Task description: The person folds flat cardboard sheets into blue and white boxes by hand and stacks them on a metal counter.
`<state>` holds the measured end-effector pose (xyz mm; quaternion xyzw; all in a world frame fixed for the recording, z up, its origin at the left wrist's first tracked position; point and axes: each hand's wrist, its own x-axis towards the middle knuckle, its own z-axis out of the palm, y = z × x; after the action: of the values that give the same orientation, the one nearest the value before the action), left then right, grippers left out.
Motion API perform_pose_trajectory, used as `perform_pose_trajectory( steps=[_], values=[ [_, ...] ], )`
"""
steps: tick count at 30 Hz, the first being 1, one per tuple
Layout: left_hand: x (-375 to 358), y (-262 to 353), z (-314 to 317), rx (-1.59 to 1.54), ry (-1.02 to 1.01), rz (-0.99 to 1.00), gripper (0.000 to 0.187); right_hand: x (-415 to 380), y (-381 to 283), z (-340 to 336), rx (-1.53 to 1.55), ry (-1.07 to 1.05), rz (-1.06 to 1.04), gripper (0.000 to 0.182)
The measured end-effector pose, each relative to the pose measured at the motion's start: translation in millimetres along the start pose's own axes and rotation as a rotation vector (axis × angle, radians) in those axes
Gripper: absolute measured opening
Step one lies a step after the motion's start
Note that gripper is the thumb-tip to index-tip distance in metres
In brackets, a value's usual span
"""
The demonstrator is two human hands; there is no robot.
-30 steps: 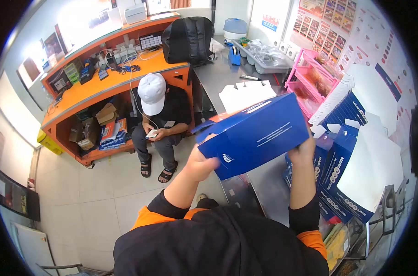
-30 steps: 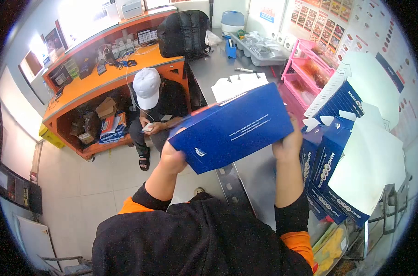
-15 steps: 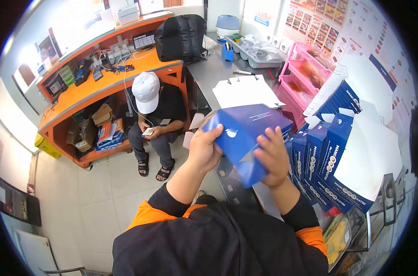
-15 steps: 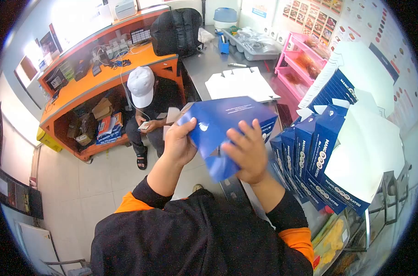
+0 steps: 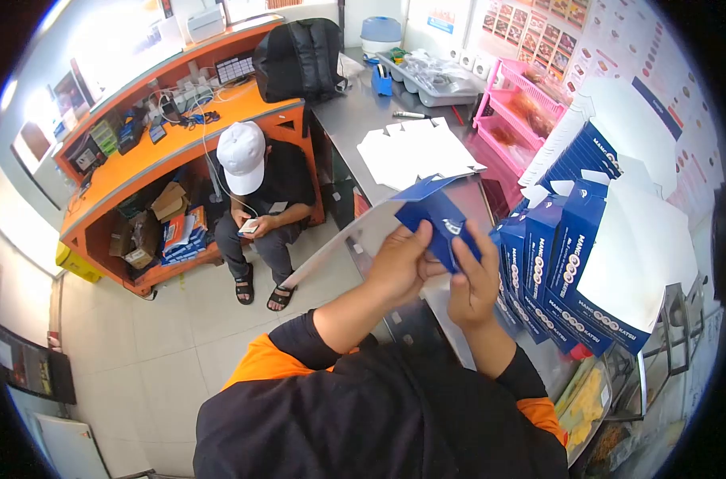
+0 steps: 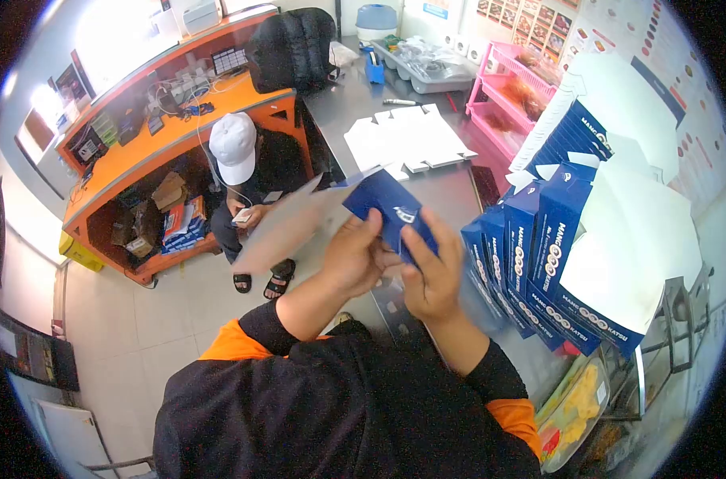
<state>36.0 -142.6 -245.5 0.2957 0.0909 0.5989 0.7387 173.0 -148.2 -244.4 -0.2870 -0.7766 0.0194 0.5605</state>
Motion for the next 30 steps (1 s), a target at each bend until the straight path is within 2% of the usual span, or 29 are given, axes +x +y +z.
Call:
perform_pose_trajectory(
  steps=[2,3,6,7,10,11,14,16,18,19,22,23,26,27,28,30],
  values=[
    [-2.2,-11.6,7.9,-0.015,0.056,-0.076,0.028,2.1,2.2,5.5,-0.182,-0.004,0.029,0.041],
    [-0.3,-10.8,2.8,-0.042,-0.048,-0.063,0.031,3.3,3.1,6.3,-0.275,-0.005,0.042,0.043],
    [-3.7,-4.3,4.3,0.425,0.044,-0.088,0.034,3.3,-1.0,-4.2,-0.178,-0.141,0.057,0.047],
    [-4.8,5.6,0.3,0.409,0.037,-0.185,0.035,3.7,2.1,-12.2,-0.111,-0.136,0.034,0.049],
    [-8.5,28.6,-23.0,0.481,-0.273,-0.463,0.035,13.9,3.0,-36.5,0.481,-0.017,0.366,0.047],
    [-9.9,30.6,-28.1,0.441,-0.444,-0.58,0.037,27.6,3.5,-44.8,0.435,-0.134,0.283,0.039],
    [-21.1,22.2,-21.0,0.238,-0.588,-0.72,0.035,47.6,1.2,-51.3,0.269,-0.649,0.03,0.03],
    [-22.0,14.1,-26.0,0.092,-0.528,-0.803,0.04,54.7,-8.4,-51.5,0.223,-0.675,0.052,0.021],
    [-24.5,9.3,-24.0,-0.014,-0.45,-0.849,0.041,61.9,-11.2,-56.5,0.167,-0.747,0.101,0.017],
    [-26.5,6.9,-23.0,-0.11,-0.424,-0.845,0.042,61.8,-14.5,-54.9,0.059,-0.612,0.068,0.016],
    [-23.0,3.3,-30.0,-0.139,-0.601,-0.856,0.044,53.7,-13.8,-53.0,0.077,-0.714,-0.01,0.017],
    [-25.4,5.1,-28.2,-0.057,-0.579,-0.9,0.045,46.9,-13.9,-51.2,0.17,-0.772,-0.123,0.019],
    [-22.6,0.9,-30.0,0.041,-0.594,-0.863,0.047,48.3,-18.0,-61.0,0.271,-0.961,-0.036,0.023],
    [-19.5,2.1,-33.3,0.029,-0.605,-0.829,0.05,47.2,-14.9,-63.8,0.297,-0.881,-0.078,0.035],
    [-19.1,11.1,-23.7,-0.052,-0.588,-0.819,0.053,47.0,-17.5,-70.0,0.242,-0.864,-0.05,0.04],
    [-6.7,34.4,-13.0,0.228,-0.753,-0.71,0.052,48.5,-25.0,-87.0,0.114,-0.814,0.006,0.05]
  ],
)
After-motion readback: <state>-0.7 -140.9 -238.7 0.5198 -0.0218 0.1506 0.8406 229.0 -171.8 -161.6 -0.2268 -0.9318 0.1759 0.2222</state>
